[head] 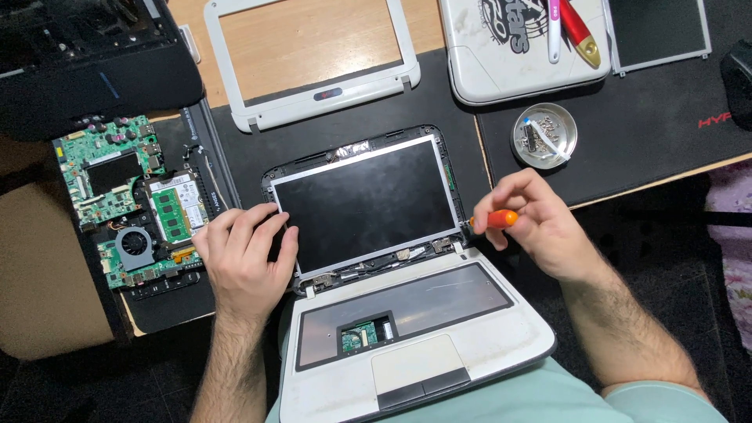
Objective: The person uses a screwdriver to remove screws from the bezel and screen of a white laptop. They then lift off the bezel, unscrew the screen, disconnect the ribbon cable, and remove the screen from the laptop body.
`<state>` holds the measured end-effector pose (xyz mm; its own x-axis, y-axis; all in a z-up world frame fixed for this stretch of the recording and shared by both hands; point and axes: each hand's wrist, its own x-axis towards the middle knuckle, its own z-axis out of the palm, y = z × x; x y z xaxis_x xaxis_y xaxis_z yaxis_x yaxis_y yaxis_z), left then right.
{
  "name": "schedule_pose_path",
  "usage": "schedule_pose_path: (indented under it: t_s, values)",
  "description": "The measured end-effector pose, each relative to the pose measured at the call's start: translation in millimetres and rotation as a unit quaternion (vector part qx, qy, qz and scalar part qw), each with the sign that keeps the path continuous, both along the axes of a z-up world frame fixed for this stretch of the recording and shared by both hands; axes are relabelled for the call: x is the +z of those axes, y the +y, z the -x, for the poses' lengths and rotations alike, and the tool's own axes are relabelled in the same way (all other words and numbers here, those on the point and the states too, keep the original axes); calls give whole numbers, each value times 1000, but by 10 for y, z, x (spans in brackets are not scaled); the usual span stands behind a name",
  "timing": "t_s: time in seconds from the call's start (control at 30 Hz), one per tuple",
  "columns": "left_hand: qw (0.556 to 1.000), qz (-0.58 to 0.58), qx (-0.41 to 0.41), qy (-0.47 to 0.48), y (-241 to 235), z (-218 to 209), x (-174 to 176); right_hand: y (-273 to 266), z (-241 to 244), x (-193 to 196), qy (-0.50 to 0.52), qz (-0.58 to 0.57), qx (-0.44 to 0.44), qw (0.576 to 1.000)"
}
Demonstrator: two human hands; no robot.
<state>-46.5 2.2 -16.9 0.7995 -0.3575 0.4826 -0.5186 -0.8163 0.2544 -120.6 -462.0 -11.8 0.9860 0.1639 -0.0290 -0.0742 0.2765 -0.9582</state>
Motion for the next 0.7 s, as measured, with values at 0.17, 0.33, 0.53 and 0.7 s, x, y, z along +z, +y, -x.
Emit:
schedule_pose_path:
  t_s: [0.17,0.33,0.53,0.7]
  values:
    - [1000,-1,1,7,-5,2,15,51,-29,196,-9,69,-6,998]
    - [1000,0,3,10,-7,4,19,65,3,20,1,-19,-15,1000]
    - [1000,0,2,7,-3,-5,1,97,-8,38,-7,53,-22,998]
    - [1000,0,1,9,-7,-3,12,122,-9,80,-26,68,-25,997]
